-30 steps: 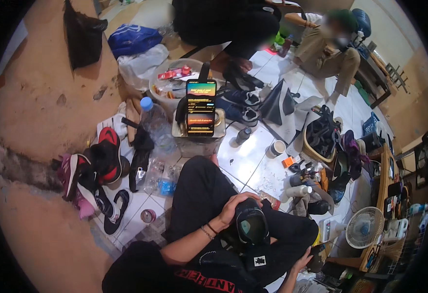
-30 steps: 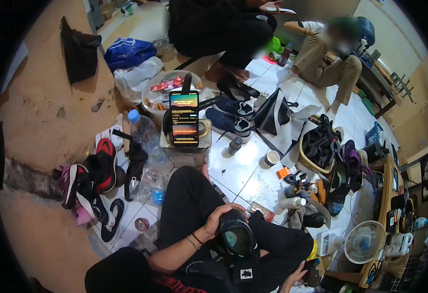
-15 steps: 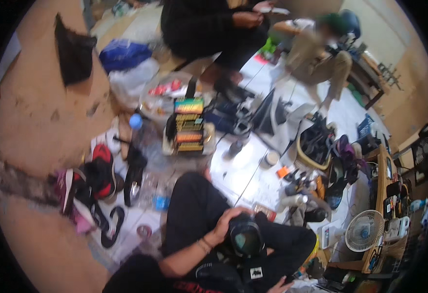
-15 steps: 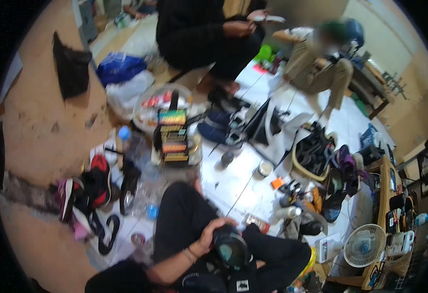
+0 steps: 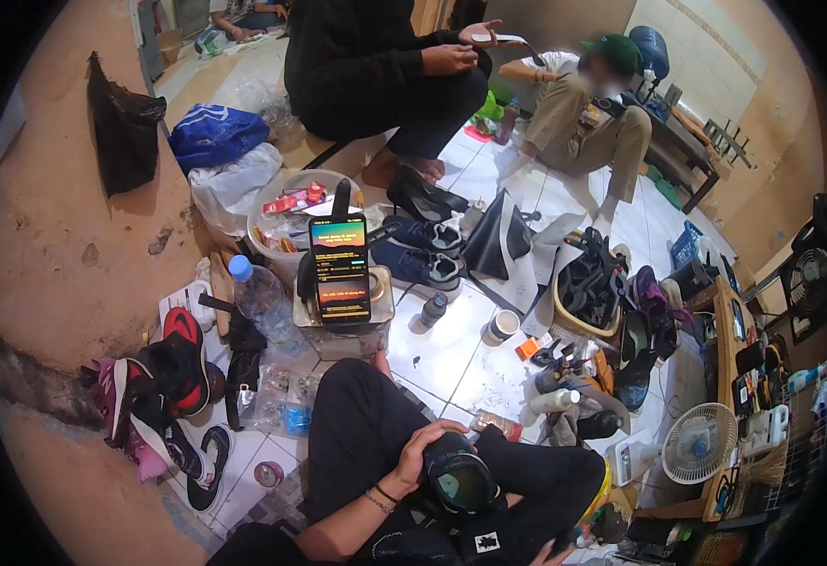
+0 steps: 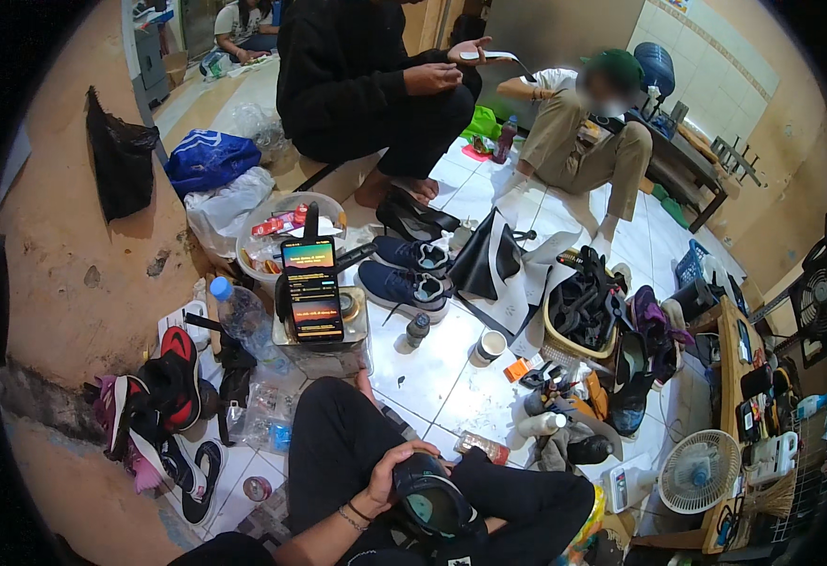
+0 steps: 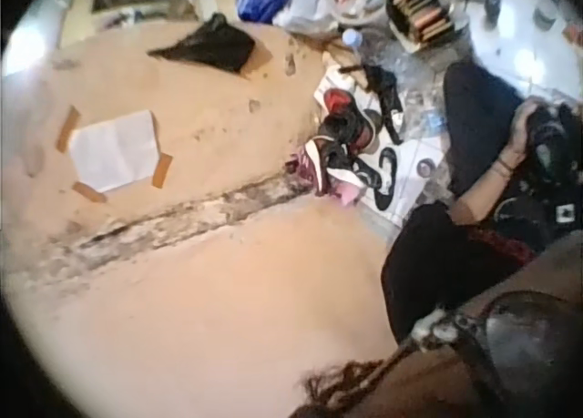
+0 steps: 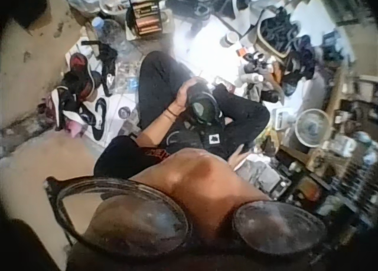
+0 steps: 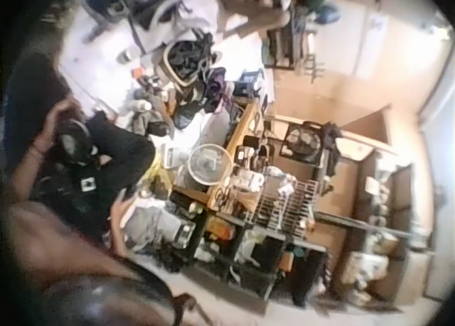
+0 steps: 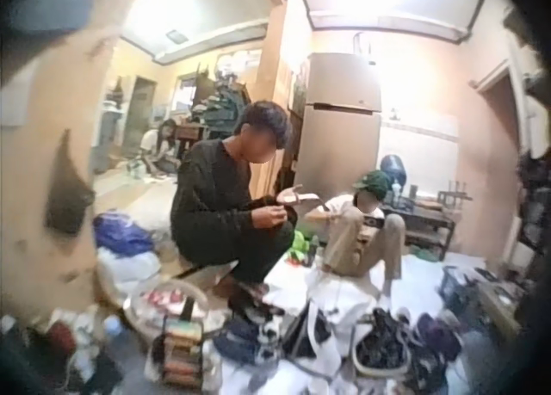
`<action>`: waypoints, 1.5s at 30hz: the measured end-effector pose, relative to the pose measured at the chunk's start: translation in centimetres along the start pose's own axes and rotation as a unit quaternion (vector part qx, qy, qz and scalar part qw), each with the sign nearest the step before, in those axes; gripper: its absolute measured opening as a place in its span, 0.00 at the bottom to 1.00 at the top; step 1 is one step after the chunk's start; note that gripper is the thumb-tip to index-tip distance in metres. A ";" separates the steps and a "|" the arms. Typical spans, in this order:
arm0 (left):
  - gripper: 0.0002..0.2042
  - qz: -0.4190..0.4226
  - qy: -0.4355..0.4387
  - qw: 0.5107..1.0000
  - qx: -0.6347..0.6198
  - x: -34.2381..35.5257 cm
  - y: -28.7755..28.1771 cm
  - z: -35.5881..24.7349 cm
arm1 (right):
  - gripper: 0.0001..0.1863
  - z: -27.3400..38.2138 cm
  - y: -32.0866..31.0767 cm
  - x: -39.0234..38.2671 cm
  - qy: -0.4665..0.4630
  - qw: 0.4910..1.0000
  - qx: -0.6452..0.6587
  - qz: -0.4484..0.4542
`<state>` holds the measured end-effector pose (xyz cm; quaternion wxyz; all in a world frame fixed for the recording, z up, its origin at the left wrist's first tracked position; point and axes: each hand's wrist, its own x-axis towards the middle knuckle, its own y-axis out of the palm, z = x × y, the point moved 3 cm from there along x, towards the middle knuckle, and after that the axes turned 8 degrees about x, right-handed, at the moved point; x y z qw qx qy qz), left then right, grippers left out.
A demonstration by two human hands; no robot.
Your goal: Repairing the sole and structure of a shoe using a clamp and other tools.
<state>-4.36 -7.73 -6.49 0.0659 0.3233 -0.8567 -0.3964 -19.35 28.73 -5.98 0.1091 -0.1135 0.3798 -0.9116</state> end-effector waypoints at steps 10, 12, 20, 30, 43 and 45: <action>0.23 -0.012 -0.002 1.000 0.007 0.4 0.2 0.1 | 0.40 -0.1 1.7 2.2 0.023 0.997 0.076 -0.014; 0.23 -0.013 0.002 1.000 0.007 0.3 0.0 0.0 | 0.41 -1.6 2.2 6.1 0.015 0.997 0.071 -0.008; 0.22 -0.001 0.018 1.000 0.022 -0.1 -0.3 0.0 | 0.40 -2.0 2.7 10.6 0.024 0.999 0.007 -0.033; 0.22 0.042 -0.029 0.998 0.036 0.3 0.0 -0.3 | 0.34 1.8 1.4 0.2 -0.125 0.992 -0.002 -0.013; 0.31 0.165 0.041 0.912 0.372 -2.9 1.5 -6.7 | 0.34 -0.4 3.0 15.9 -0.015 0.992 0.112 0.053; 0.24 0.158 0.114 0.893 0.406 -3.9 2.2 -7.5 | 0.35 1.4 1.7 16.6 0.032 0.996 0.081 -0.005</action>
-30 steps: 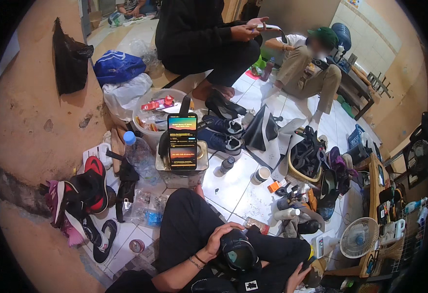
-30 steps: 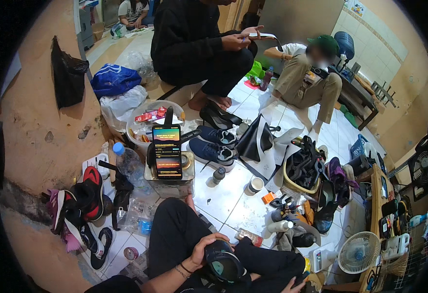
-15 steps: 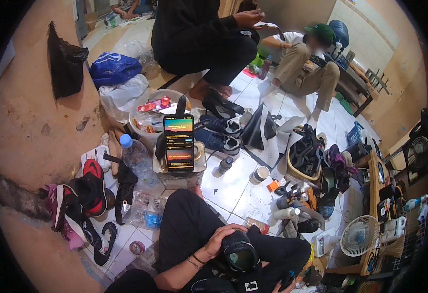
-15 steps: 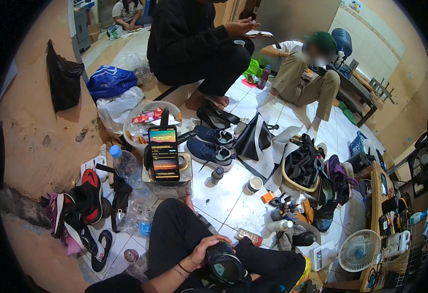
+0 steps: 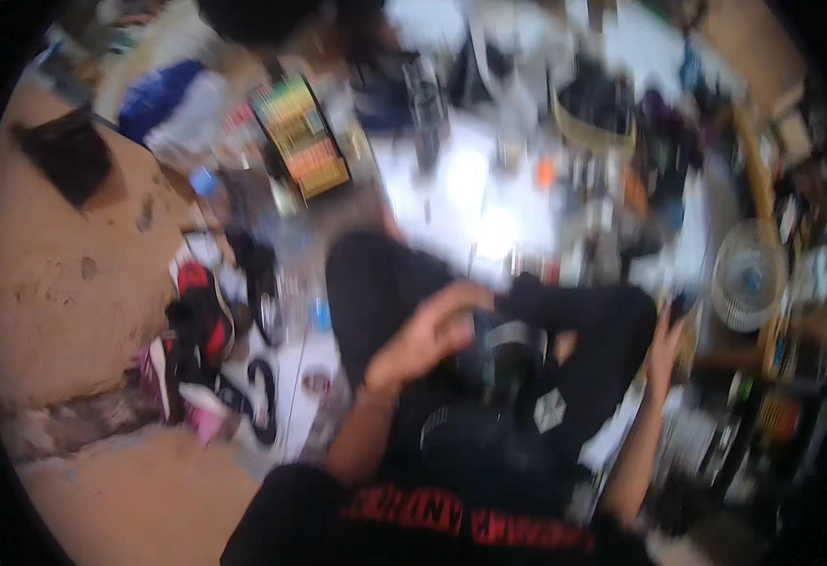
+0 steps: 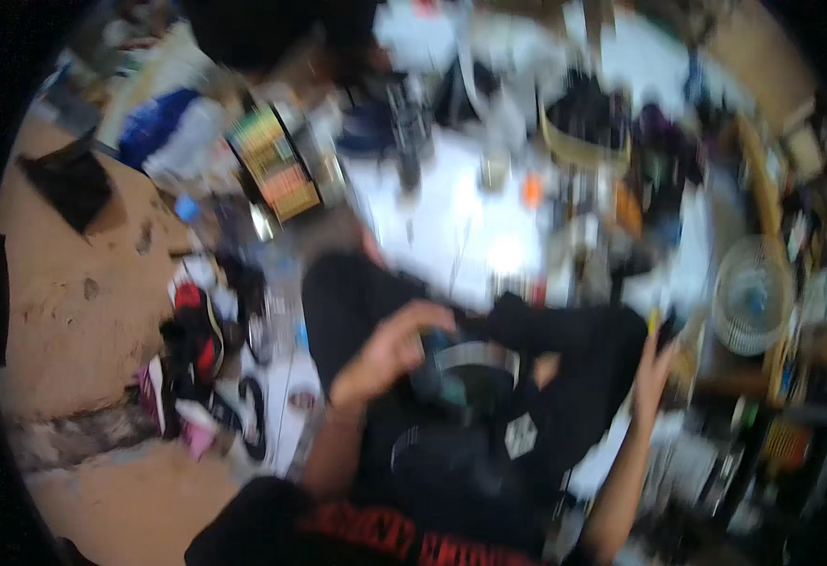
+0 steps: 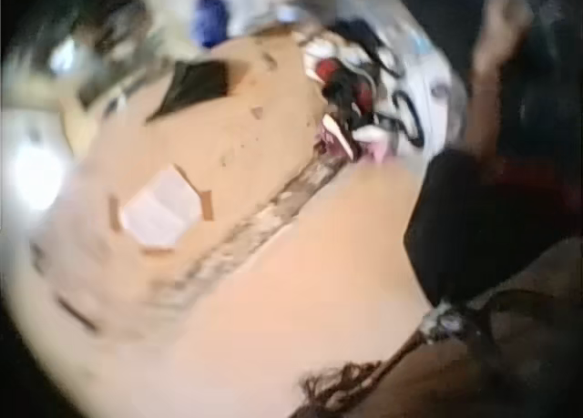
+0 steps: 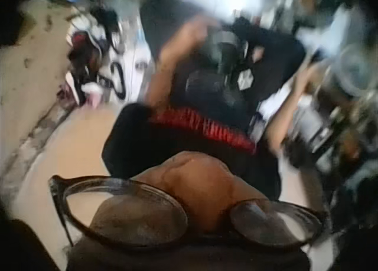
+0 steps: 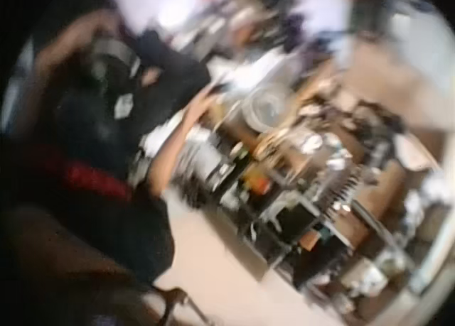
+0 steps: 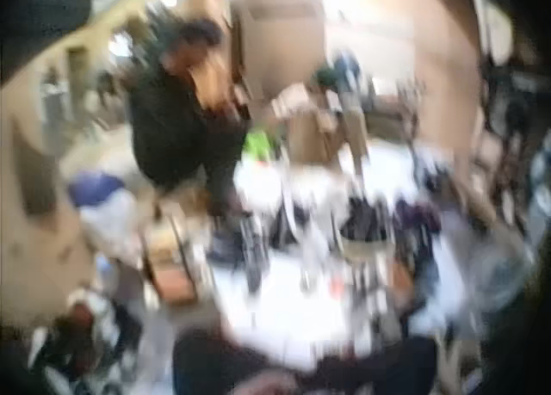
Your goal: Repairing the sole and structure of a shoe using a clamp and other tools.
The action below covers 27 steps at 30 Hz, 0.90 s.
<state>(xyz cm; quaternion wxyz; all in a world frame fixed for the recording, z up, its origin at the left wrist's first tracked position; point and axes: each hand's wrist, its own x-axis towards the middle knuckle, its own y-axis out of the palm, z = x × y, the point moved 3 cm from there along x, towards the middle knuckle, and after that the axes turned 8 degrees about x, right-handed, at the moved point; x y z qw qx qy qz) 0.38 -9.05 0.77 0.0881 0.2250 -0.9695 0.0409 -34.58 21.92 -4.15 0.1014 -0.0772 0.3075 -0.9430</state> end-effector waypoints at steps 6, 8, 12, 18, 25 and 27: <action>0.26 -0.108 -0.059 0.978 -0.171 -3.4 1.7 -3.0 | 0.19 11.1 -3.0 -8.3 -0.001 0.924 0.305 0.232; 0.25 -0.136 -0.028 0.973 -0.182 -3.1 2.8 -3.5 | 0.21 13.8 -3.1 -11.6 -0.013 0.879 0.313 0.359; 0.23 -0.129 0.008 0.981 -0.142 -2.2 4.1 -3.3 | 0.22 15.2 -1.4 -17.0 -0.015 0.819 0.285 0.498; 0.25 -0.107 0.010 0.993 -0.044 -2.6 5.6 -2.9 | 0.15 14.6 1.7 -19.2 -0.036 0.808 0.195 0.555; 0.26 -0.114 0.060 0.991 0.038 -2.1 5.9 -3.8 | 0.13 16.1 2.3 -18.3 -0.029 0.808 0.222 0.545; 0.26 -0.087 0.081 0.990 0.078 -1.9 6.0 -3.9 | 0.13 16.5 2.3 -18.1 -0.025 0.810 0.215 0.546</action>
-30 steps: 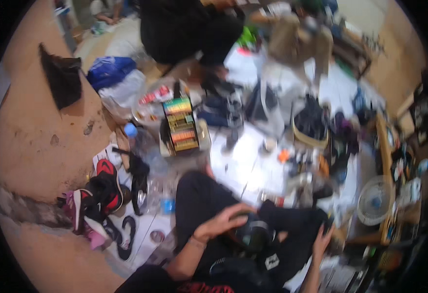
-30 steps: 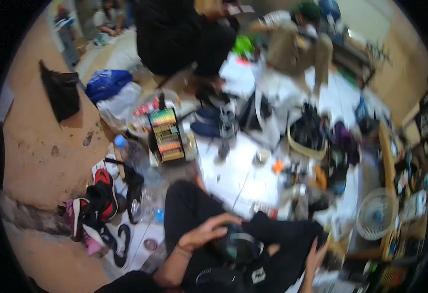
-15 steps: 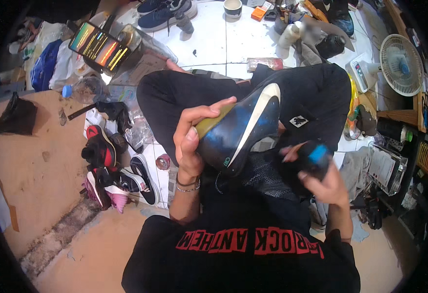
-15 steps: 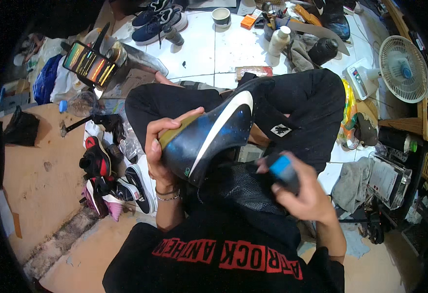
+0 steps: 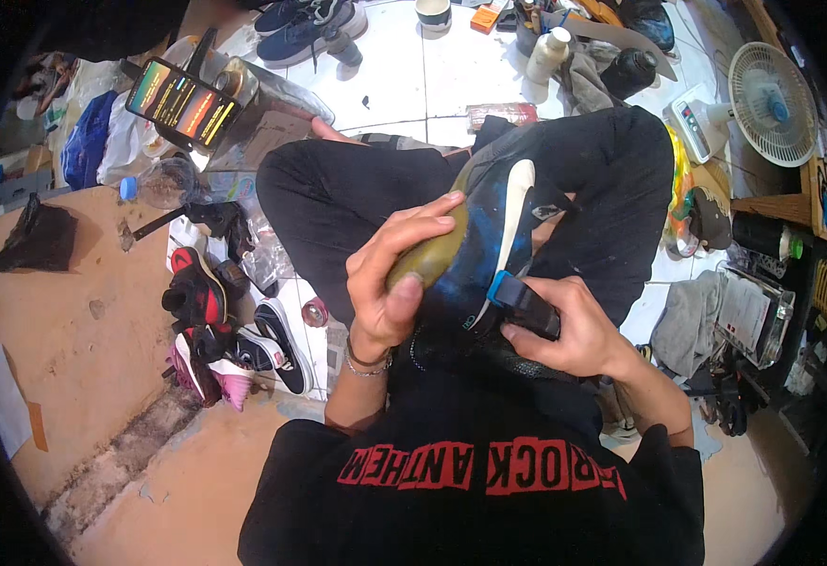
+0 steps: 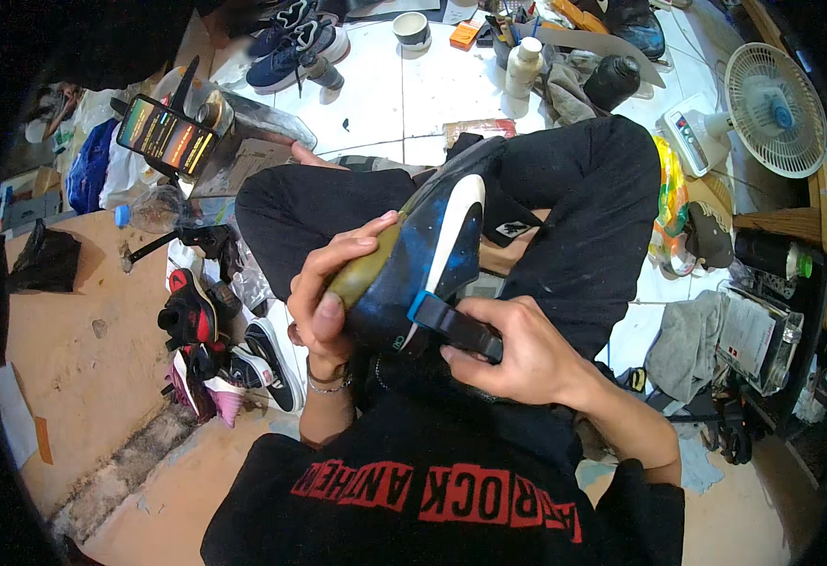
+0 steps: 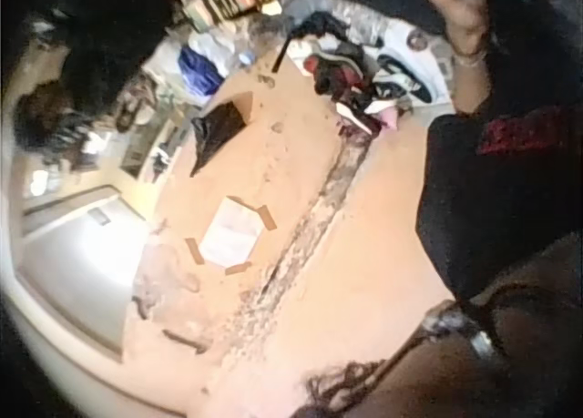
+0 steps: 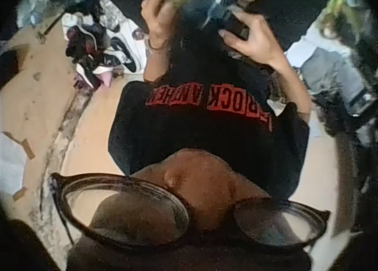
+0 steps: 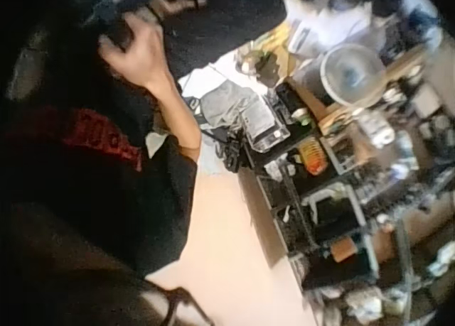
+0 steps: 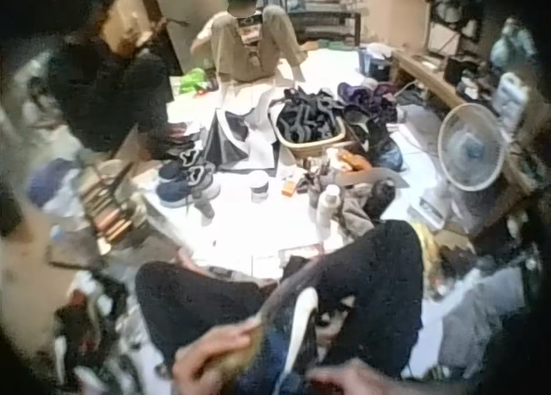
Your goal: Repairing the sole and structure of a shoe using a clamp and other tools.
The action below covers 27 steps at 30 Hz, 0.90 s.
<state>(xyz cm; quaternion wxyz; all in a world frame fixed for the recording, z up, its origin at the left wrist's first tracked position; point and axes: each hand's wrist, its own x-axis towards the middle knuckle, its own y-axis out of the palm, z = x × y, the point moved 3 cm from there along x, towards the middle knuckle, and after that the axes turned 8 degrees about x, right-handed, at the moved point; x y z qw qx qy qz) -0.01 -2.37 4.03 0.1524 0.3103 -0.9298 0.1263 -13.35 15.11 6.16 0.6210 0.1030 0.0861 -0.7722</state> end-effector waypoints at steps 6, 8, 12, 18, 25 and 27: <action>0.25 0.037 0.040 0.998 0.040 0.6 0.4 -1.1 | 0.12 1.7 -0.4 0.3 0.000 1.000 -0.026 0.014; 0.25 0.051 0.073 0.993 0.079 1.1 0.3 -1.8 | 0.11 2.2 -0.5 0.4 0.026 0.998 -0.050 0.013; 0.23 0.065 0.079 0.989 0.111 1.6 0.1 -2.7 | 0.12 2.9 -1.0 0.1 0.017 0.999 -0.051 -0.002; 0.23 0.088 0.047 0.989 0.114 1.0 0.4 -2.5 | 0.16 2.9 -1.6 -0.3 -0.046 0.988 -0.145 -0.034; 0.24 0.079 -0.024 0.996 0.024 -0.3 1.0 -2.3 | 0.18 3.2 -1.7 -0.3 -0.032 0.972 -0.211 -0.100; 0.24 0.049 -0.062 0.997 0.007 -0.9 1.2 -1.6 | 0.17 2.7 -1.6 0.0 0.008 0.984 -0.166 -0.066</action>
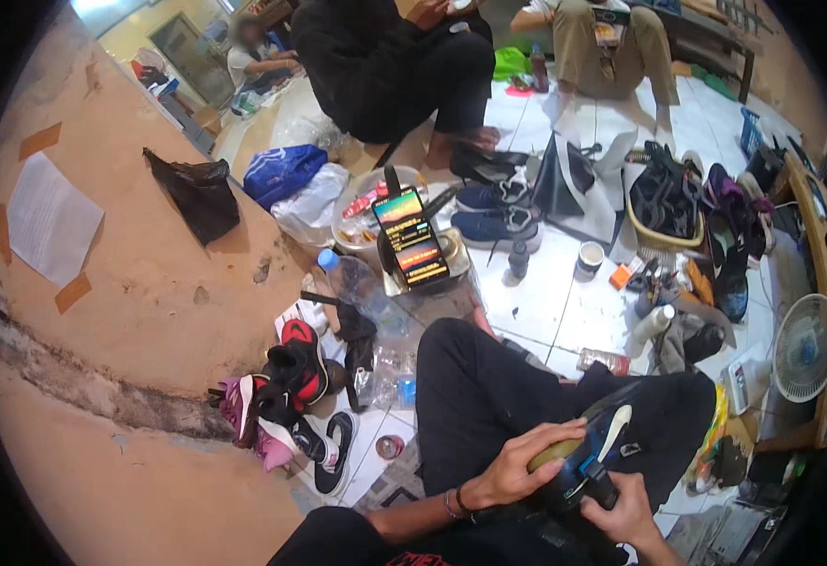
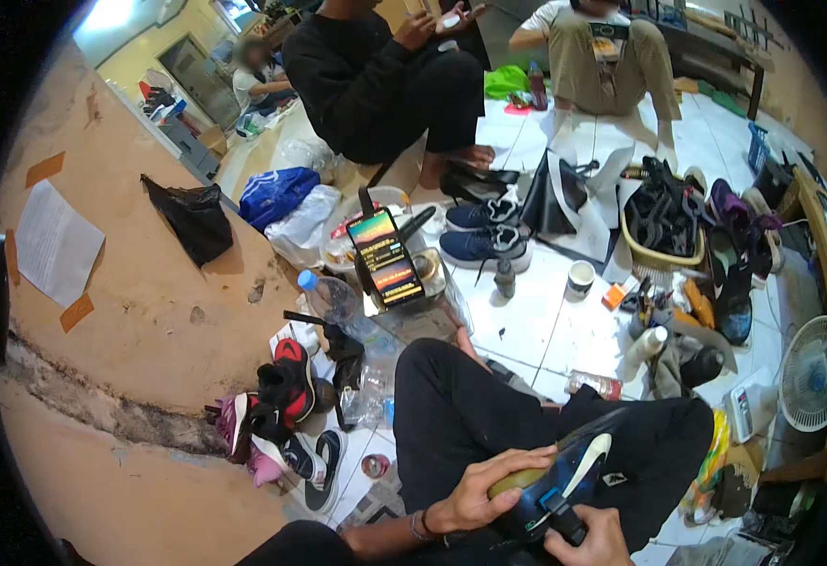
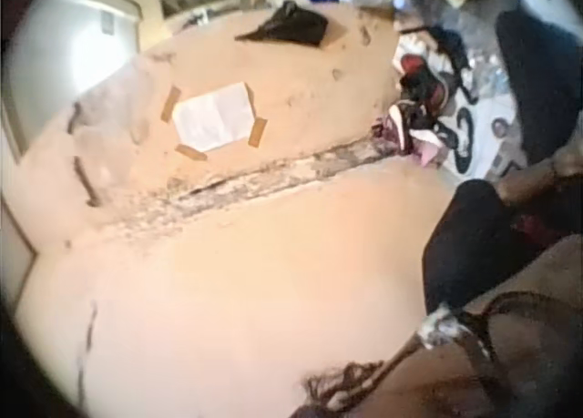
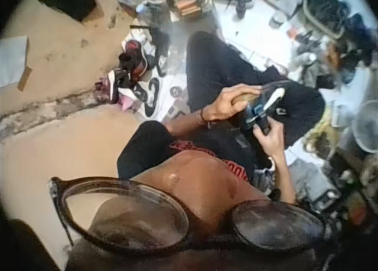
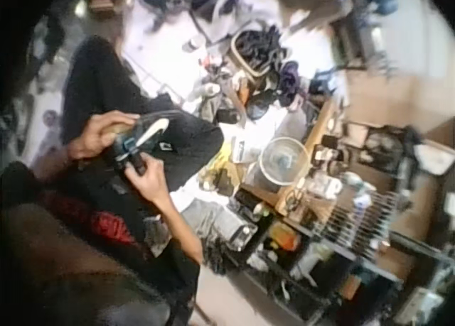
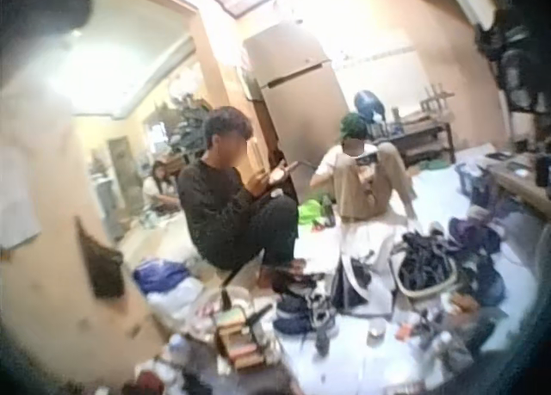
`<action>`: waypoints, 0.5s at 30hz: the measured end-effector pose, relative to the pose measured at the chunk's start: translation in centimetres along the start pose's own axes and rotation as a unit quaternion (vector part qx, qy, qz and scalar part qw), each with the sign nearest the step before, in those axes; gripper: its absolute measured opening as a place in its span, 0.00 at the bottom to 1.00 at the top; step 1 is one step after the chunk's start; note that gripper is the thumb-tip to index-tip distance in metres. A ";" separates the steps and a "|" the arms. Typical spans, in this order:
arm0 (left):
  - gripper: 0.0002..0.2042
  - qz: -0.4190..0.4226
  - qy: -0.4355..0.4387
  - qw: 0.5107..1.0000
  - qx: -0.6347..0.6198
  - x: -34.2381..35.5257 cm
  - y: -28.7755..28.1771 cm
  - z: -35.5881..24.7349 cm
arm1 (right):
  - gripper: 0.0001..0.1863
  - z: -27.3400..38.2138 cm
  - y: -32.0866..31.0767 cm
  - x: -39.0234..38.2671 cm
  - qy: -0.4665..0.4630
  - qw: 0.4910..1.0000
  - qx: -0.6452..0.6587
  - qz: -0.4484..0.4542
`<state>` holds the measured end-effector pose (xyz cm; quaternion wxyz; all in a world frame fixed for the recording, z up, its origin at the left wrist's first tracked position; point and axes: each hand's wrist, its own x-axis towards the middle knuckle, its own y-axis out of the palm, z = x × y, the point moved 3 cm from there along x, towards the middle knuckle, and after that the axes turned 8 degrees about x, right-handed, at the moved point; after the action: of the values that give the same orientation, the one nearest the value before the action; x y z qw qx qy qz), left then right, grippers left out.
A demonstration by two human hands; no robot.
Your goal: Repairing the sole and structure of a shoe using a clamp and other tools.
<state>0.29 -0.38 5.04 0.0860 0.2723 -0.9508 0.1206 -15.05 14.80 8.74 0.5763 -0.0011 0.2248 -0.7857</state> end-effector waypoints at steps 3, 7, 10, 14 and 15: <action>0.26 -0.056 -0.031 0.997 -0.032 -0.6 0.3 0.9 | 0.17 -0.5 -0.2 -0.6 0.042 0.999 -0.019 0.010; 0.27 -0.131 -0.051 0.988 -0.057 -0.8 -0.7 2.2 | 0.17 -1.1 -1.6 -2.9 0.083 0.995 -0.053 -0.026; 0.23 -0.180 -0.045 0.974 -0.132 -0.9 -2.7 3.6 | 0.28 -2.9 -3.2 -5.6 0.179 0.982 -0.059 -0.019; 0.25 -0.229 -0.085 0.933 -0.264 -0.8 -4.6 6.7 | 0.35 -6.7 -4.7 -6.5 0.039 0.962 -0.185 -0.199; 0.25 -0.228 -0.105 0.924 -0.289 -0.8 -4.5 7.5 | 0.32 -7.7 -4.7 -6.4 0.007 0.943 -0.223 -0.245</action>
<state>2.67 -5.80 -1.49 0.0855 0.4564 -0.8599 -0.2122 -19.18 24.41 5.11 0.3493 -0.1792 0.3909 -0.8325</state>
